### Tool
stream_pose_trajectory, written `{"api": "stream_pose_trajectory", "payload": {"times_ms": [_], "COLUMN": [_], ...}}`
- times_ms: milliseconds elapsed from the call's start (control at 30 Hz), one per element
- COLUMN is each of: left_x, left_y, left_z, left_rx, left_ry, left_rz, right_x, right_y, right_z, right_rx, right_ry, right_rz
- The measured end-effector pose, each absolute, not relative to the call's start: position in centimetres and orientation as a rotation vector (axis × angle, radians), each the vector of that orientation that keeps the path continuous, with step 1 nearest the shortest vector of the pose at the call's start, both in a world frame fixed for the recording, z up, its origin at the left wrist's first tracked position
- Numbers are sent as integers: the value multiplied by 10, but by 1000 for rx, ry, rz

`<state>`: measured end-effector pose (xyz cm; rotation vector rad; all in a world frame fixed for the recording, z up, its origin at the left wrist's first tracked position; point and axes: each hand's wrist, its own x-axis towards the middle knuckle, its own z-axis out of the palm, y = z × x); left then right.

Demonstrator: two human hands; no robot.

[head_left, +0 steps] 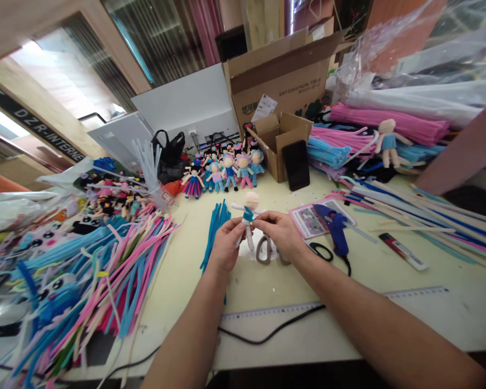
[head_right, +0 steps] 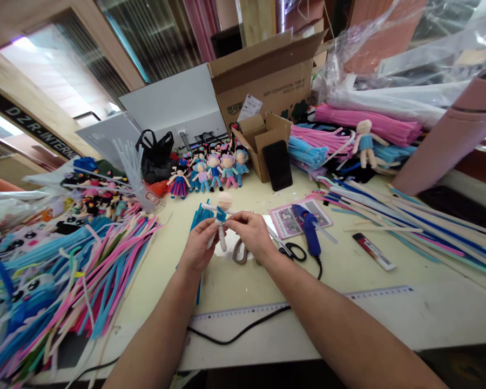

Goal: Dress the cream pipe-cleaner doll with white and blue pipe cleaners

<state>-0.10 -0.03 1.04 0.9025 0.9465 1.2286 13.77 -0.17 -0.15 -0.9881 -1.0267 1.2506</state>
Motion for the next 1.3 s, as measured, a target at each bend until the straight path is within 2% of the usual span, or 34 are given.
{"api": "stream_pose_trajectory", "payload": {"times_ms": [533,867,1300], "left_x": [-2,-6,-8], "left_y": [-1,0,-2], "left_z": [8,8,10], "left_rx": [898,908,888], "left_ry": [870,857,836], "left_rz": [1201,1145,1005], "right_x": [131,134,144], "right_y": [-9,-6,-4], "right_z": [9,6,7], "right_rx": [-952,-920,-829], "right_ry": [-797,-871,-1053], "right_rz": [1370,1344,1525]}}
